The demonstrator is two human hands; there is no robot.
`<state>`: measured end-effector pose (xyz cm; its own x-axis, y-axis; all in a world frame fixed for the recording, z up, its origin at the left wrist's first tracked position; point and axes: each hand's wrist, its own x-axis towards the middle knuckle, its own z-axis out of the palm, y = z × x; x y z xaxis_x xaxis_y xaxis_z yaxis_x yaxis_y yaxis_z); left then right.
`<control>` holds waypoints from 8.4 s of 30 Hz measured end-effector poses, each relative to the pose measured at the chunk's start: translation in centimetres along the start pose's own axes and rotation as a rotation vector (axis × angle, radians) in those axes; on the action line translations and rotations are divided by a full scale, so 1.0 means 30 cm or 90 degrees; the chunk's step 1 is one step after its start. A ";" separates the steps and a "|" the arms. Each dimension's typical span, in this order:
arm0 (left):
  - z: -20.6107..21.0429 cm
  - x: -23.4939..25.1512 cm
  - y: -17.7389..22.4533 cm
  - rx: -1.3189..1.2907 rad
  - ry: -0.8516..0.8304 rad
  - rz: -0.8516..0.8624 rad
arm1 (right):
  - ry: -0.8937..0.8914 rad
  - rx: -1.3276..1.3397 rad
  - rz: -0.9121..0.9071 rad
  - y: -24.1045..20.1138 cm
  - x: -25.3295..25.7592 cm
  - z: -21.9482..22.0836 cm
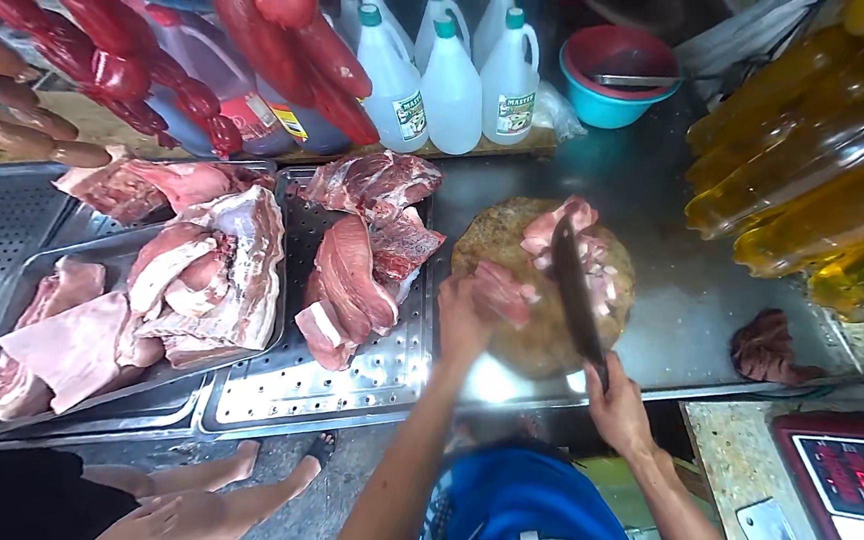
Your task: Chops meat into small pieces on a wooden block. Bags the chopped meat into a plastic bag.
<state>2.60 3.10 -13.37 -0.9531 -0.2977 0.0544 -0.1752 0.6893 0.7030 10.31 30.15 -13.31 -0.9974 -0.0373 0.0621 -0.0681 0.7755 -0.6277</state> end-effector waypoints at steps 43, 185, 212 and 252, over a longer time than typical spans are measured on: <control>-0.017 -0.112 0.024 -0.173 -0.137 -0.177 | -0.305 -0.170 -0.083 -0.200 0.195 0.004; 0.039 0.130 0.120 0.036 -0.100 0.206 | 0.312 0.117 -0.208 -0.370 0.121 -0.194; -0.020 0.277 0.242 -0.376 -0.420 0.032 | -0.240 0.669 0.118 -0.047 0.095 -0.049; 0.046 -0.025 0.058 0.313 -0.191 0.175 | -0.130 0.043 0.201 -0.087 -0.121 -0.049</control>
<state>2.66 5.43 -13.17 -0.9946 0.0815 -0.0641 0.0605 0.9582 0.2797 14.14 29.17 -10.76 -0.9537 0.0667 -0.2934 0.2483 0.7254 -0.6420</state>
